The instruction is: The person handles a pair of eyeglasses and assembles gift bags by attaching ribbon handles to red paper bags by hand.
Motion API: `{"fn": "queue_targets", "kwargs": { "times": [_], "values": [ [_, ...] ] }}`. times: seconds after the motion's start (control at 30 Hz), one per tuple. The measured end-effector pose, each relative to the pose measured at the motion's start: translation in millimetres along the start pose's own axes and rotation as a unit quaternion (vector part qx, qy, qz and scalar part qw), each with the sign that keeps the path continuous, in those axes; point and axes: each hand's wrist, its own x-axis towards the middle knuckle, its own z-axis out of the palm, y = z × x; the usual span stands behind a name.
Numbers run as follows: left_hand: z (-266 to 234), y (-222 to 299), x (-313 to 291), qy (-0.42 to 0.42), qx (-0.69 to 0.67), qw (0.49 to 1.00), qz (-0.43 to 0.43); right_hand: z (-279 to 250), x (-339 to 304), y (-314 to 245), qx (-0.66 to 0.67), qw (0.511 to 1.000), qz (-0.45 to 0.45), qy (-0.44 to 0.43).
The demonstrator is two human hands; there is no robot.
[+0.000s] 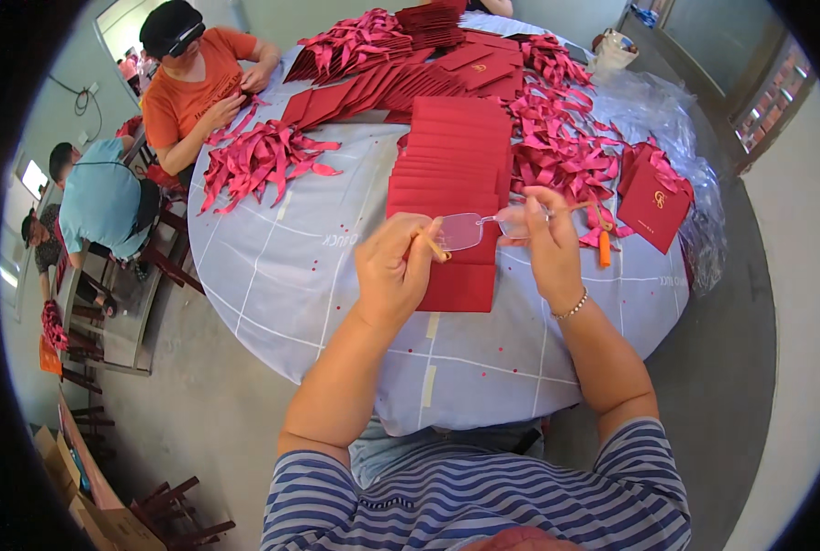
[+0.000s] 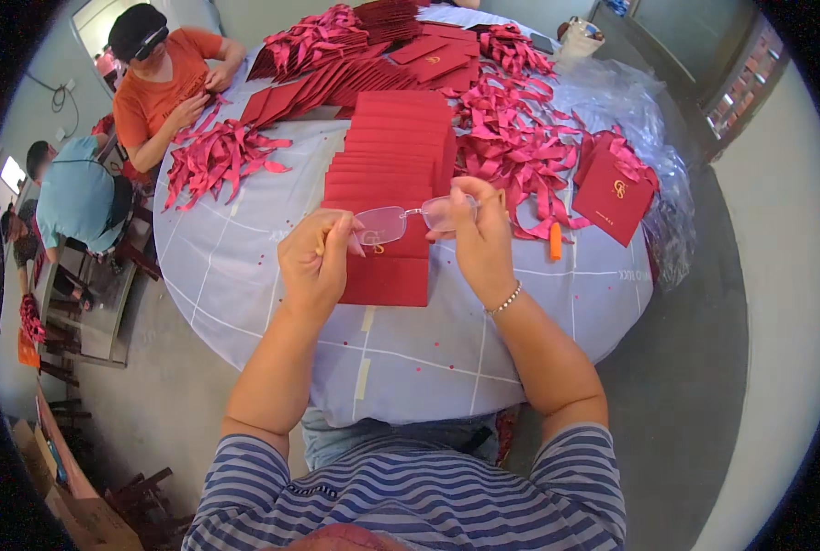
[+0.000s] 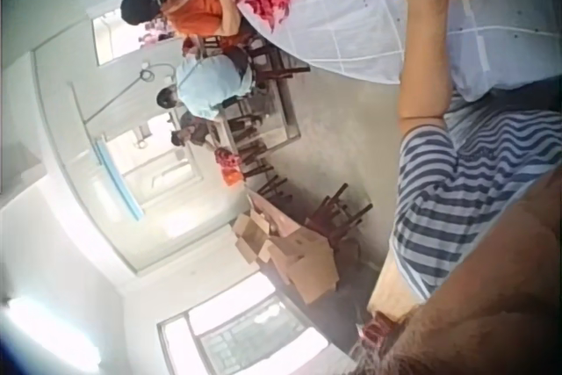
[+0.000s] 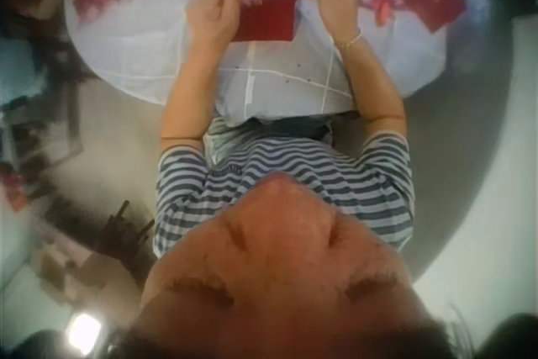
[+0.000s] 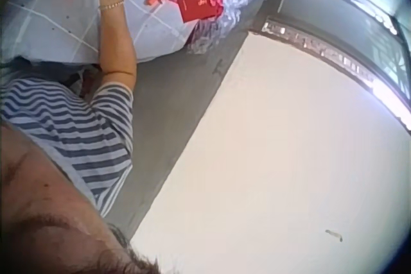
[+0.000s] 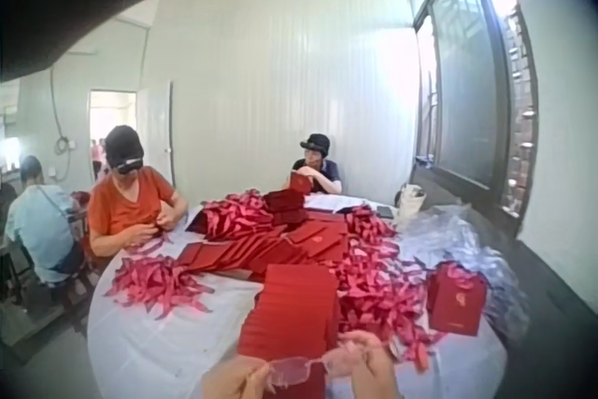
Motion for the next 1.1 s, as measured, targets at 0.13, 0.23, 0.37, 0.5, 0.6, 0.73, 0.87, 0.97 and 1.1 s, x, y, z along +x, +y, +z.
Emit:
{"fn": "queue_targets", "kwargs": {
  "times": [0.13,0.23,0.37,0.5,0.6,0.73,0.87,0.97,1.1],
  "values": [
    [7,-3,-7,-0.004,-0.03,0.999,0.02,-4,1,-6,0.054,0.985,0.164,-0.002],
    [8,3,-7,-0.02,-0.027,0.999,0.003,-9,3,1,0.063,0.982,0.179,-0.012],
    [7,4,-7,-0.026,-0.015,1.0,0.002,-4,4,-3,0.02,0.987,0.152,-0.049],
    [7,5,-8,-0.031,-0.021,0.999,-0.003,1,4,-8,0.063,0.989,0.129,-0.025],
    [8,1,-9,-0.022,-0.006,0.999,0.022,3,2,-6,0.155,0.981,0.117,-0.007],
    [7,3,-8,-0.023,-0.013,1.0,0.0,-8,5,-9,0.063,0.984,0.153,-0.06],
    [8,3,-8,-0.019,-0.019,0.999,0.026,-8,4,-9,0.027,0.985,0.172,-0.01],
    [8,-1,-10,-0.011,-0.008,0.999,0.035,-5,3,-6,0.059,0.974,0.218,0.007],
    [5,-3,-11,-0.007,-0.003,1.0,-0.012,-9,2,-11,0.055,0.96,0.257,-0.097]
  ]
}}
